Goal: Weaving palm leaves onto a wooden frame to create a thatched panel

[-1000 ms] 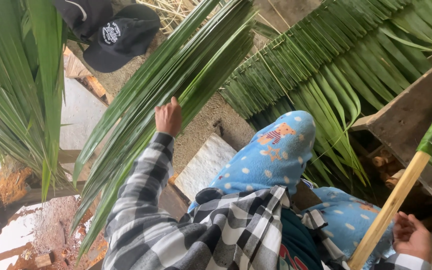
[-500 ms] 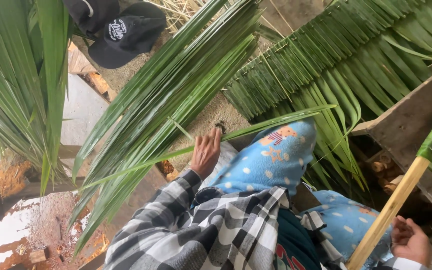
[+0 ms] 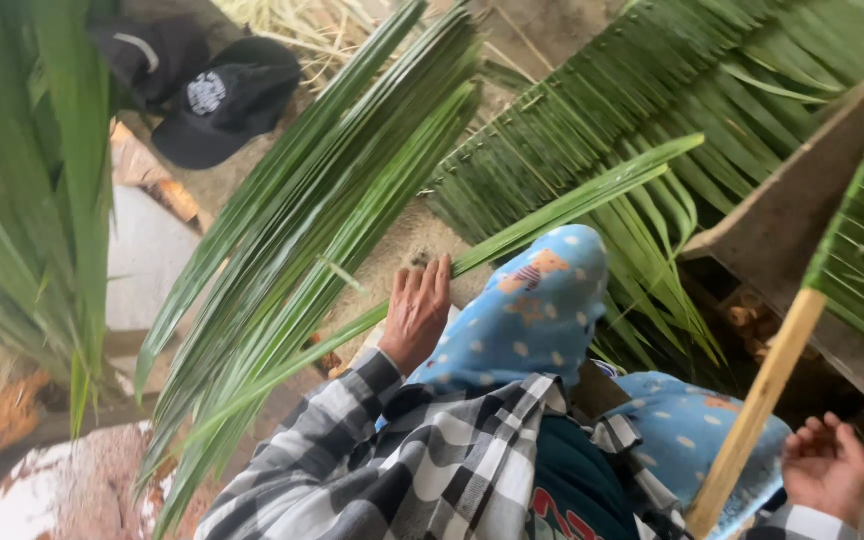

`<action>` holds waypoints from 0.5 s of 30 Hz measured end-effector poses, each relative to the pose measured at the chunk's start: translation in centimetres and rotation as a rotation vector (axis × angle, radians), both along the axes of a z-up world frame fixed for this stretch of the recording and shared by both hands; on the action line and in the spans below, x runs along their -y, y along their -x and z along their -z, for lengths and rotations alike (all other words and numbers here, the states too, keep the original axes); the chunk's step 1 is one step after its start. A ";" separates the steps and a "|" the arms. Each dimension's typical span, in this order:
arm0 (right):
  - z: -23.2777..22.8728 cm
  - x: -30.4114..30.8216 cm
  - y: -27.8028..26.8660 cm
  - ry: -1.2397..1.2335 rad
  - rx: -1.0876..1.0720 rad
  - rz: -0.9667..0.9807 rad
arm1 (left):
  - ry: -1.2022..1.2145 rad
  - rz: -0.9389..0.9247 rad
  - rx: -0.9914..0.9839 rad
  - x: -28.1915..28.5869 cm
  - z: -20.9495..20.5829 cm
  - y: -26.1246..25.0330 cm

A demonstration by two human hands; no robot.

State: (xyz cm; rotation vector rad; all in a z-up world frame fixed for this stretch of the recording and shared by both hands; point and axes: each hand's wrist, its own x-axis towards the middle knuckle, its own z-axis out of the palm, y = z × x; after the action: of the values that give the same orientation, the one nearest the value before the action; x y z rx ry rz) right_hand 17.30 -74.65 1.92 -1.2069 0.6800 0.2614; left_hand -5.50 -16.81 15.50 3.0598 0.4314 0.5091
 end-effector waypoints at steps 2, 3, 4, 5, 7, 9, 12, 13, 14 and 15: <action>-0.9 0.0 0.2 0.020 0.079 -0.098 | -0.002 0.063 0.008 0.8 -1.3 -1.2; -4.2 -2.6 1.4 0.027 0.082 -0.071 | 0.005 0.090 0.012 1.1 -2.5 -1.9; -7.4 -5.4 2.4 0.120 0.196 -0.125 | -0.025 0.115 0.014 1.5 -3.6 -2.5; -10.6 -8.2 3.3 0.217 0.308 -0.178 | -0.054 0.139 0.018 1.8 -4.7 -3.0; -13.5 -12.5 3.5 0.128 0.313 -0.300 | -0.034 0.208 0.046 2.3 -6.2 -4.3; -14.6 -16.6 3.7 0.034 0.315 -0.424 | -0.016 0.274 0.070 2.8 -6.8 -5.4; -14.1 -23.0 3.3 -0.138 0.279 -0.688 | -0.153 0.388 0.205 2.8 -6.1 -7.0; -14.3 -24.9 3.4 -0.348 0.297 -0.705 | -0.154 0.412 0.211 2.8 -5.5 -7.2; -14.4 -27.1 3.2 -0.563 0.316 -0.728 | -0.160 0.428 0.219 2.6 -4.9 -7.4; -14.2 -28.2 3.3 -0.566 0.325 -0.726 | -0.167 0.432 0.224 2.5 -4.7 -7.4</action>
State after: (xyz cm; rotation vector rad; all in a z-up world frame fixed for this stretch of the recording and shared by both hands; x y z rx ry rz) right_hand 14.04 -46.43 16.09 -0.8714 -0.1466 0.7852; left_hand 1.89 -19.29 20.17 3.0560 -0.2852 0.8814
